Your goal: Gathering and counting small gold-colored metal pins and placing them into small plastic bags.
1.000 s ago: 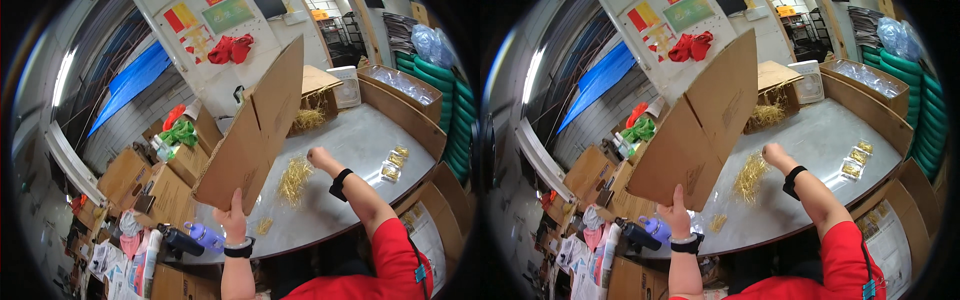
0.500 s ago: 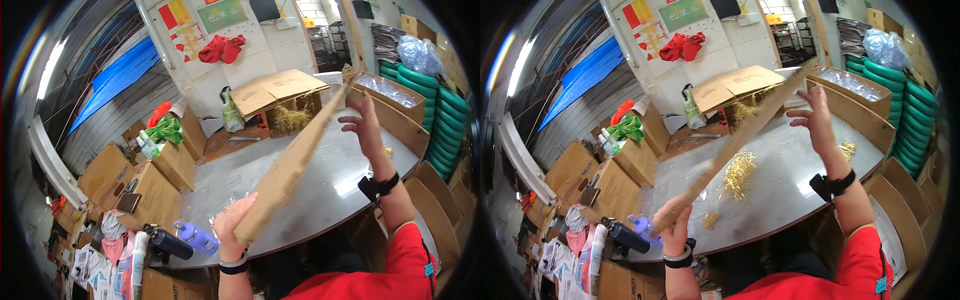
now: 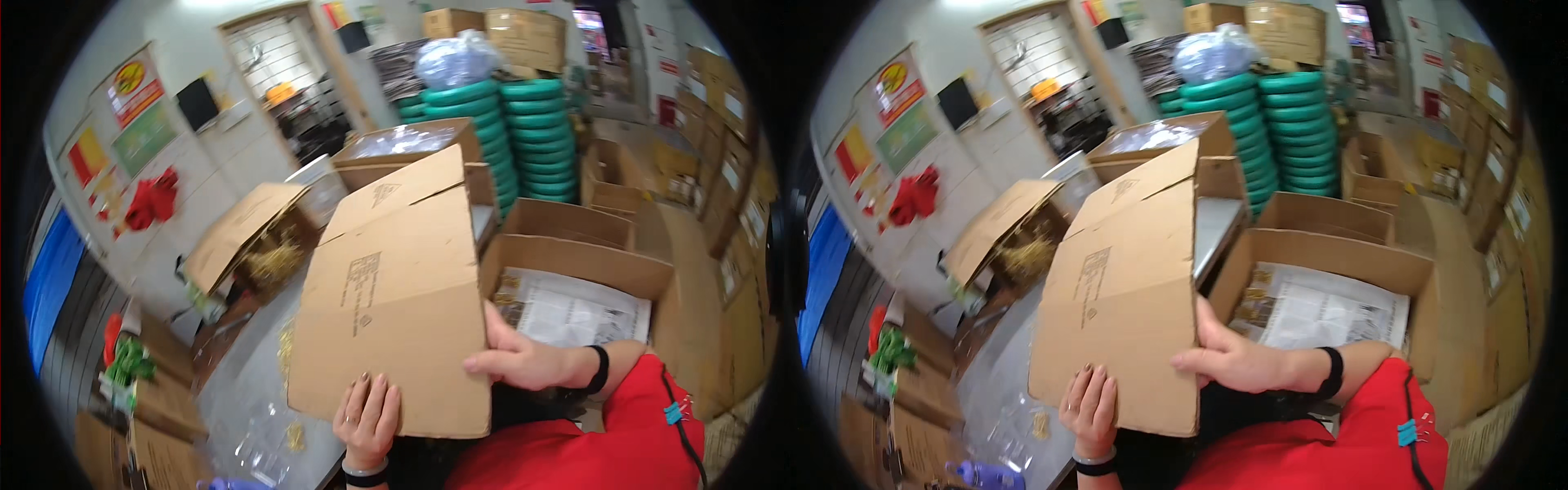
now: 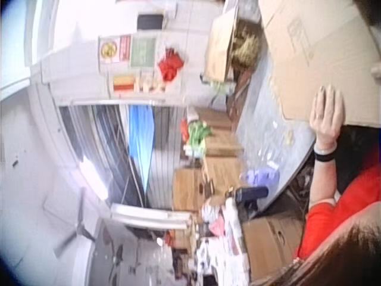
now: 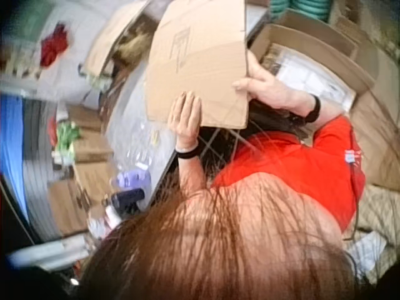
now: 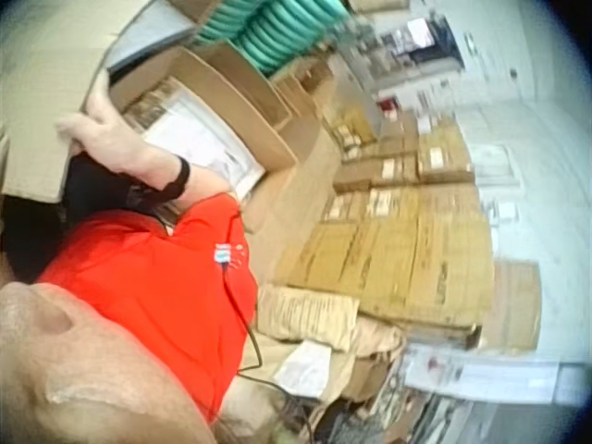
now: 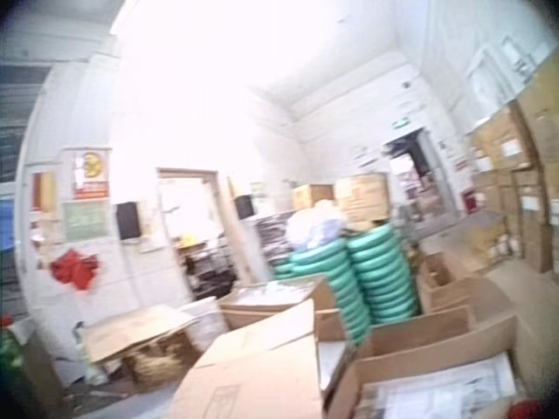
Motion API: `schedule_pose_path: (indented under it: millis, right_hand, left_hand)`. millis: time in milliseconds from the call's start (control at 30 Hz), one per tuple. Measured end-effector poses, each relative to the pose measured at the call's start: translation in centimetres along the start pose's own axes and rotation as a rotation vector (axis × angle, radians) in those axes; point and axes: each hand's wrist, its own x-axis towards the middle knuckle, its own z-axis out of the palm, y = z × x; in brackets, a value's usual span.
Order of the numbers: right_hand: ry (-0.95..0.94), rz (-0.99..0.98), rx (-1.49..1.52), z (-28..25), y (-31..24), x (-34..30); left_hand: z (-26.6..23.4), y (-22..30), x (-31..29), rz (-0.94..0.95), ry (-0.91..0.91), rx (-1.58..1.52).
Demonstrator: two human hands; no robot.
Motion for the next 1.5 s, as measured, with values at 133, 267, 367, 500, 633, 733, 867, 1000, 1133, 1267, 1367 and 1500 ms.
schedule_pose_path:
  millis: [133, 267, 367, 500, 633, 733, 867, 1000, 1133, 1267, 1367, 1500]
  right_hand:
    - [0.201, -0.086, 0.307, -3.9, -0.1, -3.2]
    - [0.432, -0.291, 0.518, -9.5, -0.9, -4.7]
    - [0.623, -0.476, 0.494, -15.5, -0.2, -5.6]
    - [0.754, -0.634, 0.4, -26.2, -1.5, -6.6]
    - [0.808, -0.814, 0.525, -48.2, -5.3, -6.5]
    - [1.232, -0.669, 1.095, -54.3, -5.7, -2.2]
    - [0.848, -0.349, 0.509, -45.8, 0.8, 9.0]
    - [0.57, 0.032, 0.008, -36.0, 6.9, 11.5]
    - [0.359, 0.055, -0.339, -33.0, 8.9, 9.7]
    - [0.141, -0.053, -0.568, -27.2, 10.3, 12.2]
    - [-0.093, -0.261, -0.874, -20.4, 11.3, 15.8]
    - [-0.368, -0.404, -0.995, -11.7, 12.1, 20.9]
  left_hand:
    - [2.9, 2.4, 2.0, -0.059, -0.023, 0.046]
    - [3.6, 0.9, 0.8, -0.1, -0.088, 0.058]
    - [1.2, 0.3, -0.7, -0.185, -0.148, 0.264]
    - [-5.0, -6.0, -7.3, -0.544, -0.188, 0.602]
    - [-7.1, -12.6, -6.9, -0.751, 0.296, 0.566]
    - [-9.3, -18.2, -7.2, -1.031, 0.387, 0.346]
    - [-9.4, -25.9, -9.7, -1.349, 0.389, -0.133]
    - [-8.7, -17.7, -1.1, -0.769, -0.349, 0.379]
    - [-5.1, -13.5, 0.3, -0.624, -0.504, 0.364]
    - [-3.5, -13.3, -5.5, -0.821, -0.497, 0.288]
    - [0.1, -12.4, -8.7, -1.053, -0.611, 0.155]
    - [6.7, -10.4, -8.6, -1.004, -0.569, 0.327]
